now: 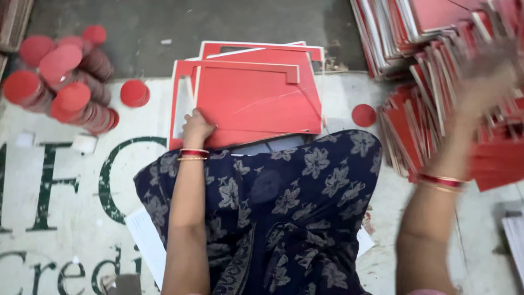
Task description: The person sits on the floor and assembles small white paper boxes by folding flaps and securing them with adhesive tape. They then handle red paper sheets, placing circular inserts into cutouts and stacking the sheets. The person works with stacks of white and red paper materials in a cluttered workspace.
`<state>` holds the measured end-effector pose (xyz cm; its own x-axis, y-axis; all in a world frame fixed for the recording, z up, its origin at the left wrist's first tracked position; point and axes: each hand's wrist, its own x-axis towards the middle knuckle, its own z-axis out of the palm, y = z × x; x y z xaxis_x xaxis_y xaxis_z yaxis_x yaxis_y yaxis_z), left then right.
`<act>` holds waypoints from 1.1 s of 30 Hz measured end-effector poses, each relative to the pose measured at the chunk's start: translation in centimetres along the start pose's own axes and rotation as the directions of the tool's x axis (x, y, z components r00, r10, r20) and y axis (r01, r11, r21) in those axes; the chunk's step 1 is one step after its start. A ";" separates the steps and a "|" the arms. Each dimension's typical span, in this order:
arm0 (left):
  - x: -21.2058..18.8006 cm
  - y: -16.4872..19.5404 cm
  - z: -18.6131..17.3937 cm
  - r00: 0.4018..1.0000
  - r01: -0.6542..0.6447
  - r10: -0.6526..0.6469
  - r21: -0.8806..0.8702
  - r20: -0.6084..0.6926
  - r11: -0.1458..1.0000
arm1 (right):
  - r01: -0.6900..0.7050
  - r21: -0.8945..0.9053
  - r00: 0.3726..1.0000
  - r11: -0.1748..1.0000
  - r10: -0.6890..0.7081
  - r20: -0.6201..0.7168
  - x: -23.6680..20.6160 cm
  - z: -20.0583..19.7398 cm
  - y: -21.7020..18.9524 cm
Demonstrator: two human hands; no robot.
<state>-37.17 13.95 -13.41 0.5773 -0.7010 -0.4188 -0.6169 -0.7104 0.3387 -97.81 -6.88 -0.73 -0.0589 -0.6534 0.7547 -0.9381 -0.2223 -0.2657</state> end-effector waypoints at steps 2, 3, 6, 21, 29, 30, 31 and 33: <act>-0.2 -0.4 -0.4 0.997 0.071 -0.072 -0.039 -0.028 0.997 | 0.065 0.203 0.931 0.977 -0.132 0.339 -5.6 7.1 -7.9; -0.3 -0.8 -0.7 0.993 0.105 -0.107 -0.056 -0.041 0.993 | 0.045 0.193 0.836 0.980 -0.143 0.530 -7.1 10.2 -11.2; -0.1 -2.5 -1.9 0.966 0.199 -0.203 -0.045 -0.157 0.979 | -0.073 -0.075 0.518 0.995 0.102 0.849 -9.7 14.9 -17.5; 1.0 -2.0 -3.9 0.850 -0.127 -0.057 -0.307 -0.524 0.943 | -0.218 -0.285 0.371 0.933 0.349 0.861 -12.1 14.6 -20.3; -0.4 -3.8 -4.8 0.959 -0.078 0.030 -0.158 -0.283 0.984 | -0.222 -0.252 0.506 0.942 0.332 0.796 -12.8 13.7 -20.5; -1.0 -4.6 -5.1 0.970 -0.065 0.027 -0.148 -0.242 0.987 | -0.240 -0.202 0.534 0.950 0.303 0.790 -12.9 13.4 -20.4; -1.8 -5.3 -5.3 0.960 -0.126 0.068 -0.200 -0.271 0.972 | -0.253 -0.153 0.559 0.955 0.273 0.783 -13.0 13.2 -20.2; -3.6 -6.4 -6.1 0.934 -0.240 0.140 -0.290 -0.328 0.926 | -0.585 0.064 0.439 0.809 0.250 0.863 -13.3 13.2 -20.2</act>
<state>-32.09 20.61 -8.94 0.6285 -0.7749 -0.0677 -0.5550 -0.5077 0.6589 -73.62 -3.25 -13.29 0.0346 -0.9670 -0.2525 -0.7025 0.1561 -0.6944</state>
